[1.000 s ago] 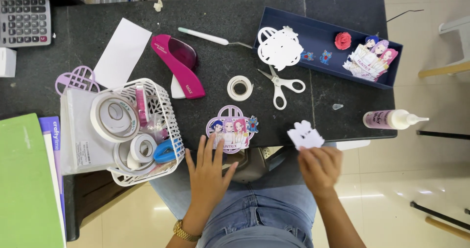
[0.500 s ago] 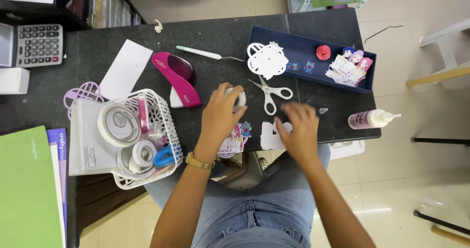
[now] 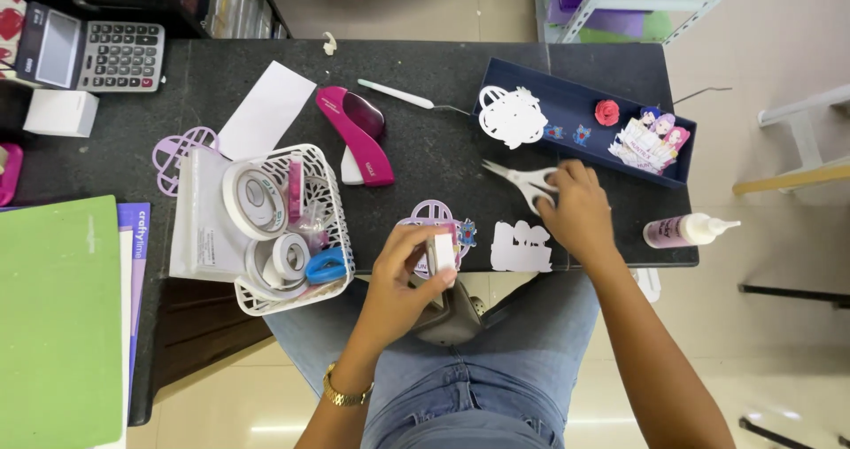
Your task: Assemble decorative paper cutouts using glue and scissors
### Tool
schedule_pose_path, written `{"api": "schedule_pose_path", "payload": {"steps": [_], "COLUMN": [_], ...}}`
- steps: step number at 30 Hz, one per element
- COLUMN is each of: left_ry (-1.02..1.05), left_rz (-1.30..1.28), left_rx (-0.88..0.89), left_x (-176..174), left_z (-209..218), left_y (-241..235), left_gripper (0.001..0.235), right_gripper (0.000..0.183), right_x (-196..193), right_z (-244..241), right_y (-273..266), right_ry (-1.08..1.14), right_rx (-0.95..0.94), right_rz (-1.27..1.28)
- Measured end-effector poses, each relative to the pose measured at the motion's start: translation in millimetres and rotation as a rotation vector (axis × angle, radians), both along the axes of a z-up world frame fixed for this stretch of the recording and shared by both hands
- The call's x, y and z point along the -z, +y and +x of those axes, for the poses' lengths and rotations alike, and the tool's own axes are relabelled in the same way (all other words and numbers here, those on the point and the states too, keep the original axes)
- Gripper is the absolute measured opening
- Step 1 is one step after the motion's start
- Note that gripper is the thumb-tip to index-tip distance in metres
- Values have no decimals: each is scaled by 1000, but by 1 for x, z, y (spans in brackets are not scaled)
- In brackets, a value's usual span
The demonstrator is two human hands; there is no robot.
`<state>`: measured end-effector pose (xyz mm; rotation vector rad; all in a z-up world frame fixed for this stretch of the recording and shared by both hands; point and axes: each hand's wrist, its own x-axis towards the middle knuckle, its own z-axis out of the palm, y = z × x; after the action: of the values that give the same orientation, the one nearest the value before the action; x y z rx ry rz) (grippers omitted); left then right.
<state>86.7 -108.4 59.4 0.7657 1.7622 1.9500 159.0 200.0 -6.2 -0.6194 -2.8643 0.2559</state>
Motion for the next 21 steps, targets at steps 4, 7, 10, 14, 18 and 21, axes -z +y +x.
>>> {"api": "schedule_pose_path", "payload": {"steps": [4, 7, 10, 14, 18, 21], "left_ry": [-106, -88, -182, -160, -130, -108], "left_rz": [78, 56, -28, -112, -158, -172], "left_rx": [59, 191, 321, 442, 500, 508], "left_x": [-11, -36, -51, -71, -83, -86], "left_z": [4, 5, 9, 14, 17, 18], "left_y": [-13, -21, -26, -24, -24, -25], "left_gripper": [48, 37, 46, 43, 41, 43], "right_gripper": [40, 63, 70, 53, 50, 40], "right_x": [-41, -109, -136, -144, -150, -158], "right_z": [47, 76, 93, 98, 91, 86], "right_y": [-10, -40, -51, -55, -58, -61], "right_ry": [43, -270, -531, -700, -756, -789], "right_rx": [-141, -188, -474, -559, -581, -576], "right_rz": [-351, -1105, -1121, -1022, -957, -981]}}
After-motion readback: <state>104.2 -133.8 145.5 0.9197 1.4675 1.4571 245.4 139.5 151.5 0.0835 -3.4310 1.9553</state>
